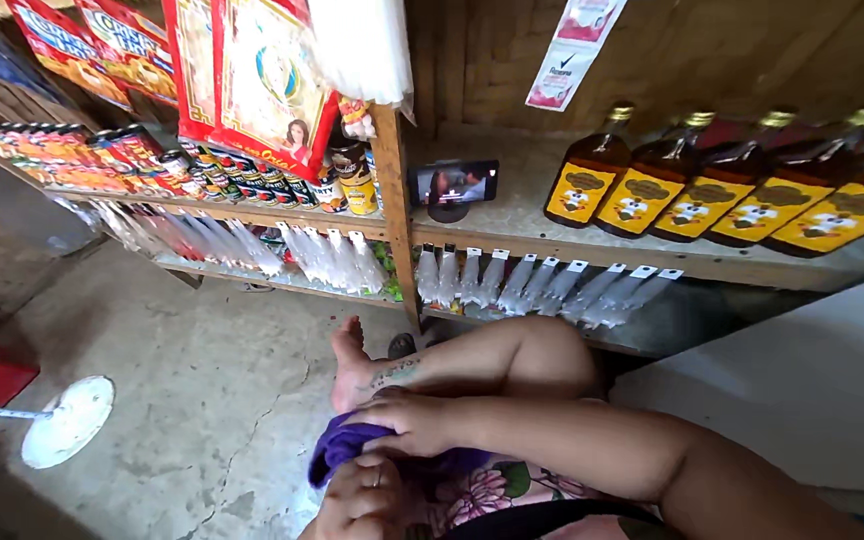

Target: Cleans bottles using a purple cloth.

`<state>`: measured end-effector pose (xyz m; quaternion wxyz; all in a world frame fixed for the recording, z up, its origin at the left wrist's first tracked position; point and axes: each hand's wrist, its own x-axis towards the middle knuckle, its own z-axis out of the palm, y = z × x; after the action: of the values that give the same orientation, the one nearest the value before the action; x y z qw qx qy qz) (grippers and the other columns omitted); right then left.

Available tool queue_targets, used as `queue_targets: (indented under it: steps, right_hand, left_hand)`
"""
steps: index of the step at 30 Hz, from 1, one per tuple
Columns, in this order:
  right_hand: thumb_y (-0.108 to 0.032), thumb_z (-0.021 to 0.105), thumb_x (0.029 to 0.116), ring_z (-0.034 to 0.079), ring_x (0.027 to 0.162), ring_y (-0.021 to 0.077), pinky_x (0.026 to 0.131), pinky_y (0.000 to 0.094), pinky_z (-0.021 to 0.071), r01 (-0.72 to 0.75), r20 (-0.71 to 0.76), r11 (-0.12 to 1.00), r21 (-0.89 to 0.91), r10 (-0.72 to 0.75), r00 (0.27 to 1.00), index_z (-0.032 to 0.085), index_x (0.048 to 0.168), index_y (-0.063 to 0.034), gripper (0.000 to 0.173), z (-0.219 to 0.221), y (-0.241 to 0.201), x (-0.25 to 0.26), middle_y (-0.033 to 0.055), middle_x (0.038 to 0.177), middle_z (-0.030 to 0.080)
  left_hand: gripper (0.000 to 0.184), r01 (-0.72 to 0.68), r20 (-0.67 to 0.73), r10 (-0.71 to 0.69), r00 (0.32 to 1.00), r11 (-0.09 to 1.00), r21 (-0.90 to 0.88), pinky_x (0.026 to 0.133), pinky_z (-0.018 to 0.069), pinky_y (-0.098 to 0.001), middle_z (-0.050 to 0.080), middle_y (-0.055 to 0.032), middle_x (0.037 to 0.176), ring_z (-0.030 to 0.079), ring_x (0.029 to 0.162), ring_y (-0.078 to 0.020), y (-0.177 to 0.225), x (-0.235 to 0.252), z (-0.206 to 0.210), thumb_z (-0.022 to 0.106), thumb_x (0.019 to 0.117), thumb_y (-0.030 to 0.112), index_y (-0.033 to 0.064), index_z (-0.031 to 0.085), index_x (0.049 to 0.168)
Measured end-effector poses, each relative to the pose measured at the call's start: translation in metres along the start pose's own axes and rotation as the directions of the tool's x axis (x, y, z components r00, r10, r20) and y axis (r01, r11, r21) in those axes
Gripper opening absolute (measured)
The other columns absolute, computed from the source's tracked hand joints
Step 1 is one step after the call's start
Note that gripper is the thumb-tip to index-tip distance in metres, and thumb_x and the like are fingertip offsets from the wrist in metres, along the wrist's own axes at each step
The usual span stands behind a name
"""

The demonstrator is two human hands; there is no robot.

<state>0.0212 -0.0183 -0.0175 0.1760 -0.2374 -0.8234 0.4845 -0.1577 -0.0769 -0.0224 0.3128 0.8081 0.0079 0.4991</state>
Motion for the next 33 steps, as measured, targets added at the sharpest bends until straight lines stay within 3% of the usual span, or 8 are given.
queue_targets:
  steps: [4, 7, 9, 12, 17, 21, 26, 33]
  right_hand:
    - [-0.032, 0.042, 0.1101, 0.06, 0.125, 0.0305, 0.11, 0.0518, 0.0422, -0.24, 0.044, 0.967, 0.083, 0.237, 0.971, 0.057, 0.139, 0.0002, 0.046, -0.004, 0.03, 0.022, 0.0226, 0.132, 0.063]
    - [-0.038, 0.035, 0.1116, 0.048, 0.14, 0.0314, 0.119, 0.0512, 0.0328, -0.414, -0.014, 0.909, 0.053, 0.416, 0.909, 0.048, 0.148, -0.0007, 0.054, -0.002, 0.049, 0.02, 0.0224, 0.148, 0.052]
    - [-0.035, 0.032, 0.1124, 0.042, 0.146, 0.0287, 0.122, 0.0456, 0.0284, -0.436, -0.058, 0.897, 0.075, 0.44, 0.896, 0.042, 0.152, 0.0007, 0.054, 0.0, 0.043, 0.017, 0.0218, 0.155, 0.045]
    - [-0.03, 0.033, 0.1124, 0.035, 0.15, 0.0253, 0.125, 0.0405, 0.0233, -0.342, -0.086, 0.923, 0.179, 0.361, 0.929, 0.035, 0.157, 0.0002, 0.054, 0.004, 0.013, 0.01, 0.0208, 0.16, 0.038]
    - [-0.025, 0.041, 0.1095, 0.052, 0.137, 0.0326, 0.119, 0.0448, 0.0337, 0.007, -0.109, 1.0, 0.007, -0.006, 0.994, 0.058, 0.14, 0.0025, 0.044, 0.011, -0.011, 0.011, 0.0234, 0.14, 0.06]
    - [-0.029, 0.045, 0.1086, 0.054, 0.134, 0.0277, 0.116, 0.0448, 0.0375, -0.114, -0.014, 0.987, 0.115, 0.116, 0.993, 0.059, 0.138, 0.002, 0.045, 0.0, 0.017, 0.016, 0.0221, 0.139, 0.06]
    - [-0.038, 0.036, 0.1114, 0.045, 0.143, 0.0288, 0.121, 0.0474, 0.0297, -0.317, 0.006, 0.948, 0.019, 0.317, 0.948, 0.047, 0.15, -0.0023, 0.054, -0.009, 0.058, 0.007, 0.0209, 0.153, 0.049]
    - [-0.033, 0.035, 0.1116, 0.049, 0.141, 0.026, 0.12, 0.0462, 0.0335, -0.38, -0.107, 0.925, 0.008, 0.379, 0.919, 0.047, 0.15, -0.003, 0.051, -0.019, 0.044, -0.011, 0.0191, 0.15, 0.052]
  left_hand:
    - [0.039, 0.013, -0.04, -0.012, 0.999, 0.999, 0.043, 0.075, 0.0538, -0.0325, 0.059, -0.001, 0.069, 0.062, 0.071, -0.0154, 0.004, -0.012, -0.008, 0.046, 0.1057, 0.044, 0.0173, 0.053, 0.078]
    - [0.034, 0.192, -0.169, -0.17, 0.971, 0.974, 0.123, 0.094, 0.0548, -0.034, 0.068, 0.0026, 0.1, 0.066, 0.103, -0.0146, 0.013, -0.015, -0.016, 0.049, 0.1046, 0.047, 0.0194, 0.061, 0.089]
    - [0.031, 0.31, -0.323, -0.282, 0.903, 0.95, 0.038, 0.095, 0.0555, -0.0302, 0.069, 0.009, 0.111, 0.066, 0.109, -0.0105, 0.013, -0.017, -0.018, 0.055, 0.1002, 0.054, 0.0254, 0.067, 0.104]
    - [0.03, 0.268, -0.49, -0.269, 0.829, 0.961, -0.074, 0.09, 0.0545, -0.0276, 0.07, 0.0102, 0.092, 0.068, 0.093, -0.0077, 0.011, -0.018, -0.01, 0.051, 0.1031, 0.051, 0.0257, 0.068, 0.102]
    - [0.041, 0.161, -0.4, -0.148, 0.904, 0.987, -0.001, 0.084, 0.0513, -0.0272, 0.062, 0.0059, 0.076, 0.063, 0.081, -0.0081, 0.004, -0.021, 0.006, 0.042, 0.1074, 0.044, 0.0183, 0.059, 0.08]
    - [0.044, 0.08, -0.289, -0.055, 0.956, 0.994, 0.078, 0.084, 0.0522, -0.0293, 0.059, 0.0025, 0.071, 0.062, 0.077, -0.0112, 0.0, -0.021, 0.022, 0.041, 0.1076, 0.043, 0.0166, 0.055, 0.075]
    - [0.042, 0.025, -0.186, 0.008, 0.982, 0.985, 0.172, 0.084, 0.0513, -0.0304, 0.057, 0.0011, 0.069, 0.06, 0.074, -0.0132, -0.002, -0.022, 0.035, 0.04, 0.1066, 0.041, 0.0167, 0.055, 0.075]
    - [0.046, 0.103, -0.328, -0.056, 0.943, 0.986, 0.128, 0.08, 0.054, -0.0301, 0.059, 0.0021, 0.068, 0.062, 0.072, -0.011, -0.009, 0.004, 0.021, 0.037, 0.1087, 0.043, 0.016, 0.055, 0.076]
